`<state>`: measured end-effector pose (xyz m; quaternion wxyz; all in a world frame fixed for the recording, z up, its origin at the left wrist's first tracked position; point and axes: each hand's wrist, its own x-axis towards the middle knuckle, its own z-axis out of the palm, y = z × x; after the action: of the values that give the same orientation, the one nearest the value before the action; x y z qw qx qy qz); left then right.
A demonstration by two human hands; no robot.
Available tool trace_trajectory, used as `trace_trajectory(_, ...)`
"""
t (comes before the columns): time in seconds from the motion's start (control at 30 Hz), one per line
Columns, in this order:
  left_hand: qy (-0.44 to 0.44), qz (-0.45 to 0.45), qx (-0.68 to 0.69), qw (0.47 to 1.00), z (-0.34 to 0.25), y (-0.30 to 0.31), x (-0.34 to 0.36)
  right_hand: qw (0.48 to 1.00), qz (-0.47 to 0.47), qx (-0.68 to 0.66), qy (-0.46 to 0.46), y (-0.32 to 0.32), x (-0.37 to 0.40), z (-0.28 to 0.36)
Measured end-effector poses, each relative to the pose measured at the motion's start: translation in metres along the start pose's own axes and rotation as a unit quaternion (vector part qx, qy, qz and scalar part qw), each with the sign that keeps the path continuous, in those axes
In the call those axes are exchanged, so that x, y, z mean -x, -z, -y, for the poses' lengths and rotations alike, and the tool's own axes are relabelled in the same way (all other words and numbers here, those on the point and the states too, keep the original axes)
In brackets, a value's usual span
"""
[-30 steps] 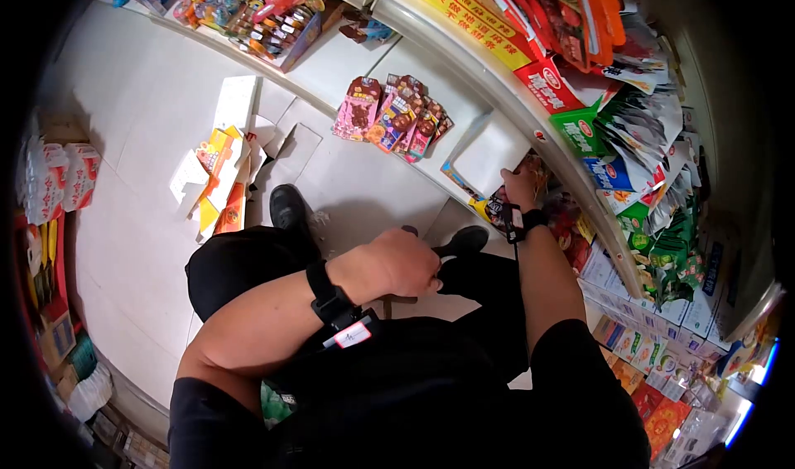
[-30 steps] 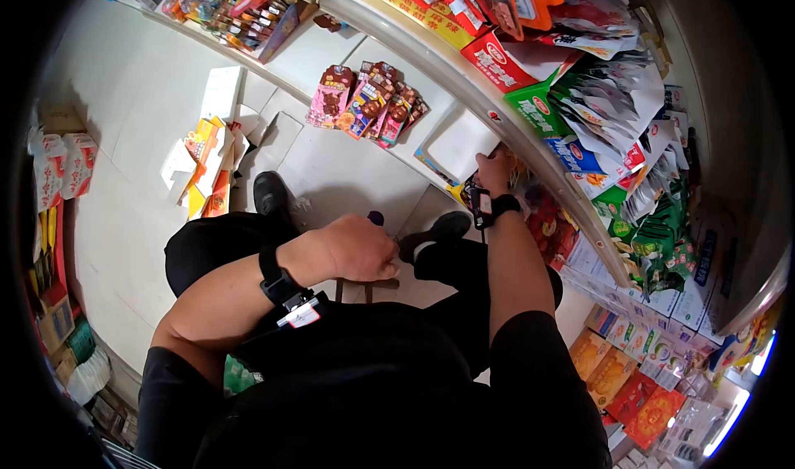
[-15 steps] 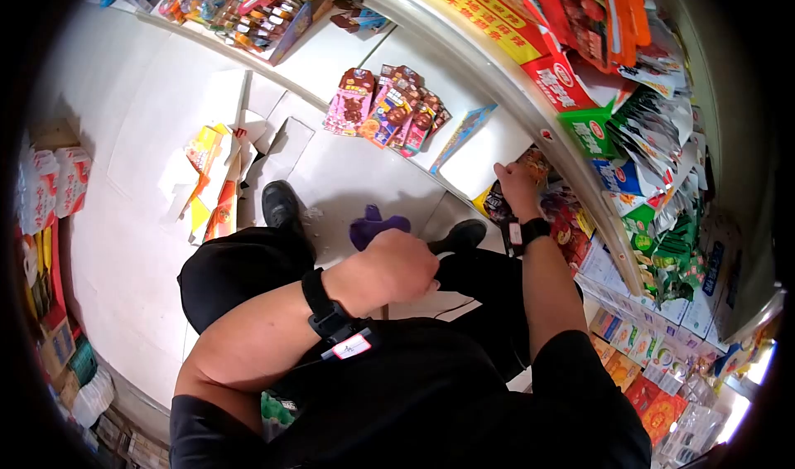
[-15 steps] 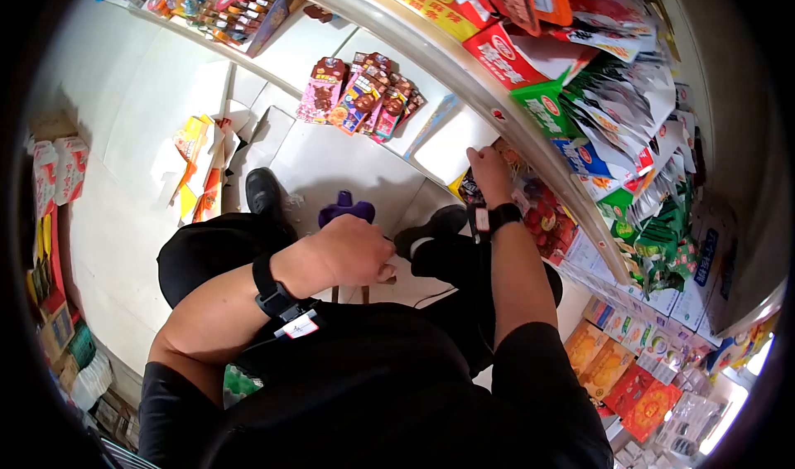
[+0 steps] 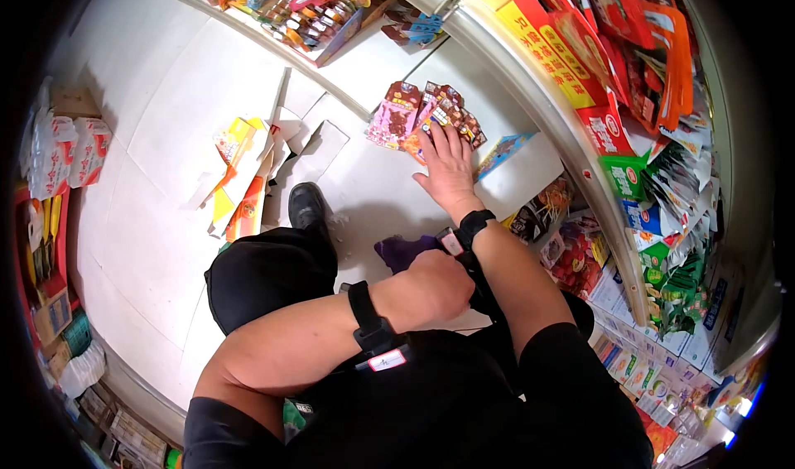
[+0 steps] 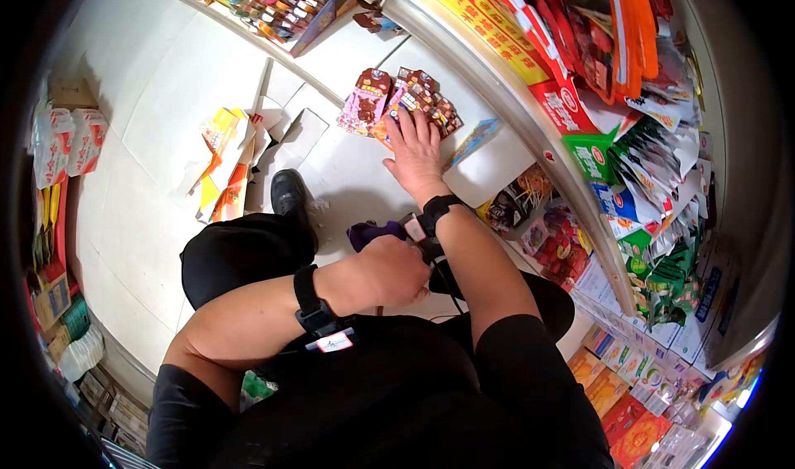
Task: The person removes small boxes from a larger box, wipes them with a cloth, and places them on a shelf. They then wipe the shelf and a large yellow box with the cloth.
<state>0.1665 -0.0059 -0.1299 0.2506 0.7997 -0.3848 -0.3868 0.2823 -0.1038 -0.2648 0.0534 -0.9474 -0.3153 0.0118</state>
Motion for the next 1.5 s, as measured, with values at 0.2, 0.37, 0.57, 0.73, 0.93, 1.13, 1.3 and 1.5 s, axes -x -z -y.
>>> trace_trajectory(0.2,-0.005,-0.030,0.010,1.000,0.005,0.014,0.008,0.997,-0.064,-0.026,0.024,0.013,-0.004,-0.017)
trace_trajectory(0.37,0.057,-0.150,0.100,0.982,0.018,0.036,0.013,0.982,-0.137,-0.128,0.000,0.087,0.017,-0.042)
trace_trajectory(0.57,0.092,-0.240,0.537,0.804,0.036,0.047,0.005,0.984,-0.130,-0.111,0.044,0.151,0.095,-0.026)
trace_trajectory(0.73,0.047,-0.183,0.595,0.781,0.035,0.031,-0.009,0.977,-0.083,-0.169,0.097,0.167,0.137,-0.004)
trace_trajectory(0.93,-0.018,-0.155,0.450,0.879,0.041,0.009,-0.021,0.674,0.001,-0.679,-0.291,0.157,0.150,-0.037)
trace_trajectory(1.13,0.081,-0.136,0.281,0.947,0.040,0.006,-0.023,0.659,0.039,-0.687,-0.302,0.124,0.153,-0.088)
trace_trajectory(1.3,0.121,-0.108,0.266,0.950,0.043,0.008,-0.020,0.683,-0.069,-0.593,-0.421,0.109,0.124,-0.156)
trace_trajectory(1.5,0.116,-0.175,0.201,0.957,0.034,0.018,-0.016,0.824,-0.020,-0.332,-0.458,0.060,0.081,-0.186)
